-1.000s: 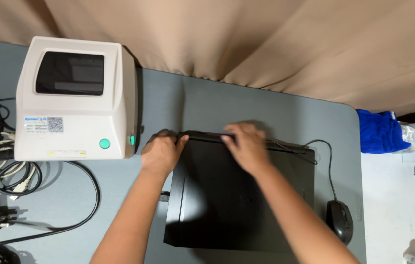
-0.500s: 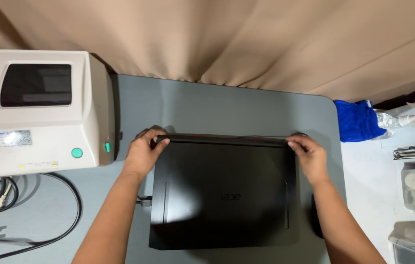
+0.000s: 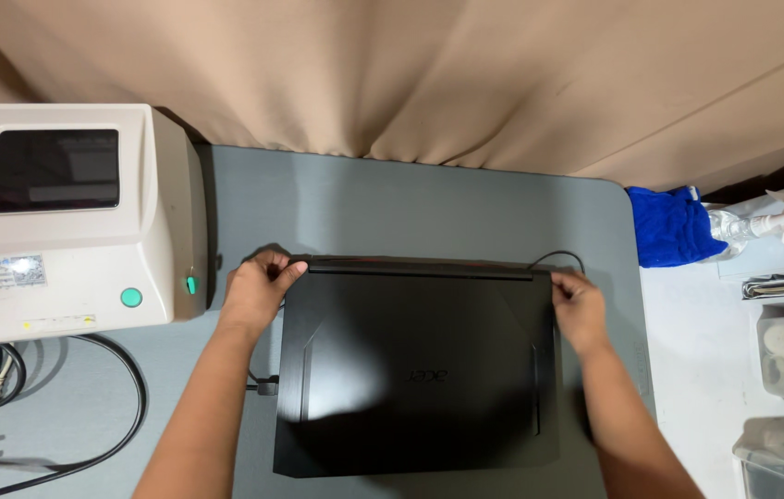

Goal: The person wipes the interior of a label printer with a sponge, loads a paper roll, closes the printer cover, and arranges a laptop, mouse, and power cables on the desk. They plug a cable into the laptop and handle a power adapter and cords.

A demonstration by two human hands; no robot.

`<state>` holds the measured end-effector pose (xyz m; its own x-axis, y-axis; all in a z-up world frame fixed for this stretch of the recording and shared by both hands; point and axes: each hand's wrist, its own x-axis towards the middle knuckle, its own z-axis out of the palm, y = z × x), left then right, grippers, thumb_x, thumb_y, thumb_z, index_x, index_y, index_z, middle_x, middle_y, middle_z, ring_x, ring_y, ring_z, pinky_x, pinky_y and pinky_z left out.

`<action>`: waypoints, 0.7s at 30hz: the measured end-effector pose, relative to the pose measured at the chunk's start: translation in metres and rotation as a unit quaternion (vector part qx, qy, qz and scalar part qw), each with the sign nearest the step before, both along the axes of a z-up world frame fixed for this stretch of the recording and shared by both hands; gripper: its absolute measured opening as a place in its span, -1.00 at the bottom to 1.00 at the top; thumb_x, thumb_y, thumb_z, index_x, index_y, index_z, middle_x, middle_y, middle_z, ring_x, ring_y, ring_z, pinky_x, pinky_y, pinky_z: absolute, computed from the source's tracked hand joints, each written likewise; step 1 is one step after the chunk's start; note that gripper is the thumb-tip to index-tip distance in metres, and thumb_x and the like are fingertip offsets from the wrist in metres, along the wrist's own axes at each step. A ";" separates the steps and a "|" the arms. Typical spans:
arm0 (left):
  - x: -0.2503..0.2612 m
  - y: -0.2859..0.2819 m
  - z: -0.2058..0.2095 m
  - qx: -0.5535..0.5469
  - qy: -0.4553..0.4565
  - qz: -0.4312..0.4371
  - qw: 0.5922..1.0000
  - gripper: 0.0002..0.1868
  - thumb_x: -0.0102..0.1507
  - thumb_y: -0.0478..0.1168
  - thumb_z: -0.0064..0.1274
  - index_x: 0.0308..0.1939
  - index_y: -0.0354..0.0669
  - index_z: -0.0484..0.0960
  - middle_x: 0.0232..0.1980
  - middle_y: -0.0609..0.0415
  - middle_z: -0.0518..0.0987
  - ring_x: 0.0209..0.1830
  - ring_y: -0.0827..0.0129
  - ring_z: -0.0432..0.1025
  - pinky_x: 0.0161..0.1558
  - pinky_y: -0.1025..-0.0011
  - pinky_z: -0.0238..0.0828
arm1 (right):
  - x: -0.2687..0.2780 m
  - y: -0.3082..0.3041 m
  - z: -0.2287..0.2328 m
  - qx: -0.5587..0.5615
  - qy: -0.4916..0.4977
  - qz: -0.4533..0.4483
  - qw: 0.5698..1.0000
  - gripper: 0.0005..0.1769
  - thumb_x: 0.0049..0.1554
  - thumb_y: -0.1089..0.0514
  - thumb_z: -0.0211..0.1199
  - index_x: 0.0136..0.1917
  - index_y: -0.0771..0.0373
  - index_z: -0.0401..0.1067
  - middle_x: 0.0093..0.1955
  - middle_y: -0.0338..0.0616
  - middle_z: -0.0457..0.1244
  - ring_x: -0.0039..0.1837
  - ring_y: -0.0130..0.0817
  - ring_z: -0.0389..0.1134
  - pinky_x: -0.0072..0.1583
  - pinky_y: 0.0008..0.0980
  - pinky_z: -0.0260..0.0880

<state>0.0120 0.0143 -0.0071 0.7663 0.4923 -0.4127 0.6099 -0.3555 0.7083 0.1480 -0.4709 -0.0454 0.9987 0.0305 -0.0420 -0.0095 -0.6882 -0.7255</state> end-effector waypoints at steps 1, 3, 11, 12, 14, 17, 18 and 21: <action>-0.001 -0.001 -0.001 -0.003 0.001 0.011 1.000 -0.57 0.19 0.07 0.30 -0.11 -0.22 0.68 -0.30 0.04 0.67 -0.35 0.30 0.50 -0.16 0.34 0.49 | -0.004 -0.002 -0.003 0.005 -0.008 -0.004 1.000 -0.80 0.21 0.37 0.22 0.10 0.34 0.56 0.08 -0.11 0.38 0.06 -0.36 0.43 0.14 -0.45 0.39; -0.003 -0.004 -0.003 -0.001 0.009 0.026 1.000 -0.56 0.18 0.09 0.30 -0.11 -0.20 0.69 -0.29 0.04 0.68 -0.34 0.30 0.52 -0.16 0.32 0.50 | -0.009 -0.005 -0.006 0.008 0.004 -0.013 1.000 -0.74 0.23 0.30 0.17 0.18 0.31 0.54 0.07 -0.12 0.41 0.08 -0.36 0.42 0.16 -0.45 0.37; -0.025 -0.022 0.001 0.037 -0.050 0.036 0.997 -0.39 0.05 0.02 0.35 0.06 -0.17 0.51 -0.22 -0.03 0.69 -0.25 0.15 0.59 -0.12 0.21 0.55 | -0.041 0.029 0.006 0.015 0.025 -0.101 0.995 -0.53 0.24 -0.06 0.23 0.26 0.31 0.48 -0.03 0.01 0.40 -0.01 -0.25 0.37 0.09 -0.31 0.36; -0.026 -0.025 0.004 0.046 -0.053 0.042 0.997 -0.42 0.07 0.03 0.35 0.02 -0.19 0.52 -0.21 -0.05 0.69 -0.23 0.14 0.60 -0.10 0.22 0.54 | -0.041 0.034 0.008 0.003 0.051 -0.123 0.991 -0.51 0.25 -0.09 0.24 0.28 0.29 0.47 -0.04 0.04 0.39 -0.04 -0.18 0.36 0.06 -0.24 0.37; -0.027 -0.030 0.009 0.063 -0.061 0.054 0.995 -0.48 0.12 0.03 0.35 -0.04 -0.22 0.55 -0.18 -0.07 0.70 -0.19 0.11 0.61 -0.07 0.22 0.54 | -0.043 0.038 0.009 -0.023 0.035 -0.124 0.991 -0.49 0.26 -0.13 0.24 0.27 0.30 0.48 0.01 0.07 0.37 -0.02 -0.13 0.36 0.08 -0.20 0.37; -0.024 -0.033 0.015 0.083 -0.007 0.052 0.995 -0.49 0.16 0.07 0.33 -0.05 -0.22 0.56 -0.19 -0.10 0.70 -0.19 0.08 0.60 -0.06 0.21 0.54 | -0.041 0.038 0.005 -0.053 -0.040 -0.091 0.994 -0.46 0.26 -0.16 0.23 0.24 0.35 0.49 0.13 0.07 0.35 0.10 -0.14 0.39 0.18 -0.23 0.37; -0.023 -0.033 0.016 0.080 0.002 0.051 0.995 -0.49 0.15 0.08 0.33 -0.05 -0.22 0.56 -0.19 -0.09 0.70 -0.18 0.08 0.61 -0.07 0.21 0.55 | -0.041 0.037 0.002 -0.052 -0.030 -0.101 0.993 -0.45 0.26 -0.18 0.22 0.24 0.34 0.49 0.14 0.08 0.35 0.10 -0.11 0.40 0.18 -0.21 0.37; -0.022 -0.031 0.016 0.087 0.021 0.042 0.995 -0.47 0.16 0.12 0.30 -0.05 -0.22 0.57 -0.17 -0.09 0.69 -0.16 0.06 0.60 -0.07 0.19 0.55 | -0.040 0.034 -0.006 -0.067 -0.052 -0.093 0.992 -0.44 0.28 -0.19 0.20 0.24 0.35 0.49 0.18 0.13 0.33 0.14 -0.02 0.38 0.20 -0.16 0.35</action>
<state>-0.0103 -0.0172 0.0085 0.7032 0.6211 -0.3460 0.6703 -0.4168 0.6141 0.1082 -0.4370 -0.0510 0.9857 -0.1527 0.0711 -0.0741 -0.7722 -0.6310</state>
